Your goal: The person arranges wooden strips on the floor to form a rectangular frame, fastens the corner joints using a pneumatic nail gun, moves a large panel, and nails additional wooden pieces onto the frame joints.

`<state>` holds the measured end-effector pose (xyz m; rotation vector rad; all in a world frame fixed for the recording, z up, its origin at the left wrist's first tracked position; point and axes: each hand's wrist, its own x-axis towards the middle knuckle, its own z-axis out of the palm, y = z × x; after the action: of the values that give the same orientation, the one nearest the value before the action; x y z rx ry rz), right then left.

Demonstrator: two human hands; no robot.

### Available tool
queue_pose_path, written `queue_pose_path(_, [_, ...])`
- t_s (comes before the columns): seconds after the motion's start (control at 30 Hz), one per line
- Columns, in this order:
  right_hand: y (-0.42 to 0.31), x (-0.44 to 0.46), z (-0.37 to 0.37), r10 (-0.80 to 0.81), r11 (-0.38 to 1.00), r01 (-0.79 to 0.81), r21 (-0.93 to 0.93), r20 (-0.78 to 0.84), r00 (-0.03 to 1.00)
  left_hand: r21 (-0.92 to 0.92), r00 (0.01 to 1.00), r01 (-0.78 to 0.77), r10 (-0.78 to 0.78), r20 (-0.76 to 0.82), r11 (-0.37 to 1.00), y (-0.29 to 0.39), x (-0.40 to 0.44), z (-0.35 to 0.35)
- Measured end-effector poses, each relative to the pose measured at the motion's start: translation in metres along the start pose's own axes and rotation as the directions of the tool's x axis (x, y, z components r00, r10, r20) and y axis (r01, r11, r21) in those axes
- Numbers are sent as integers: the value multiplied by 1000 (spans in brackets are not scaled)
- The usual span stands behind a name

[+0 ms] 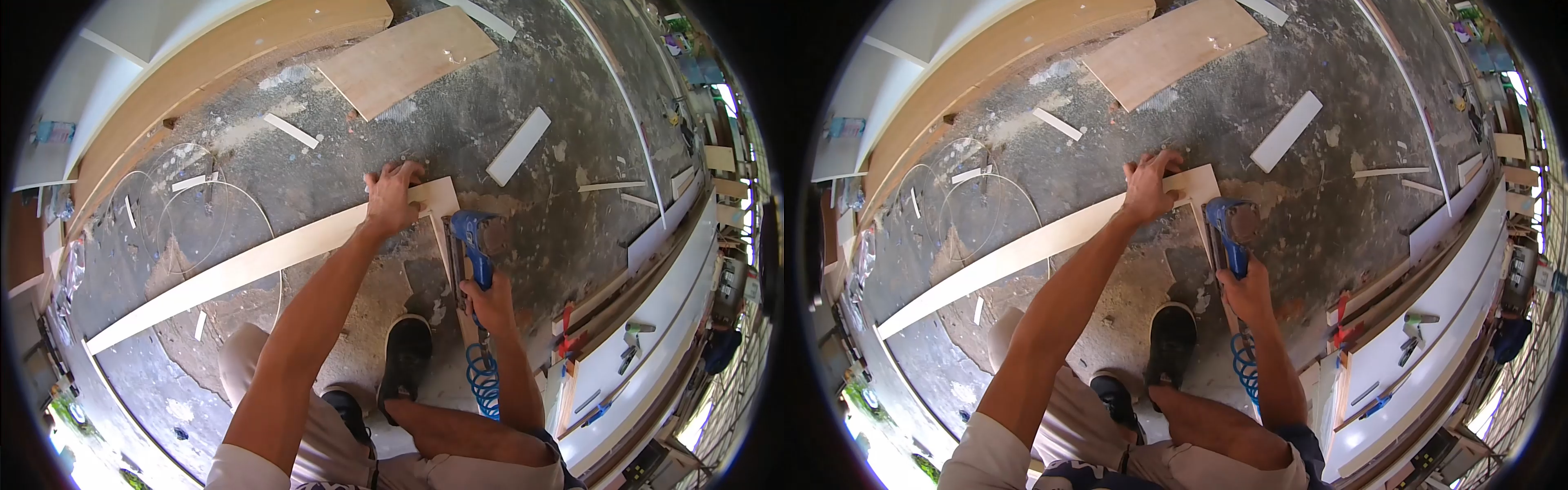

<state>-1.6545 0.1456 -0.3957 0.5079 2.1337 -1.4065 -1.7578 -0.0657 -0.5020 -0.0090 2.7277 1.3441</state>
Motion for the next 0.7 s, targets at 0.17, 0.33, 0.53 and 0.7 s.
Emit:
queue_pose_path(0.17, [3, -1, 0, 30, 999, -30, 13, -1, 1000, -9, 981, 193, -193, 22, 981, 14, -1, -3])
queue_pose_path(0.33, [-9, 5, 4, -67, 996, 66, -53, -14, 998, -13, 970, 234, -233, 75, 972, 12, 5, -6])
queue_pose_path(0.53, [-34, 22, 13, 7, 999, -8, 31, 17, 1000, 5, 961, 274, -274, -35, 962, 15, 5, -5])
queue_pose_path(0.7, [-36, 34, 21, -18, 997, 15, 75, 36, 999, 55, 956, 288, -290, 46, 956, 14, 9, -10])
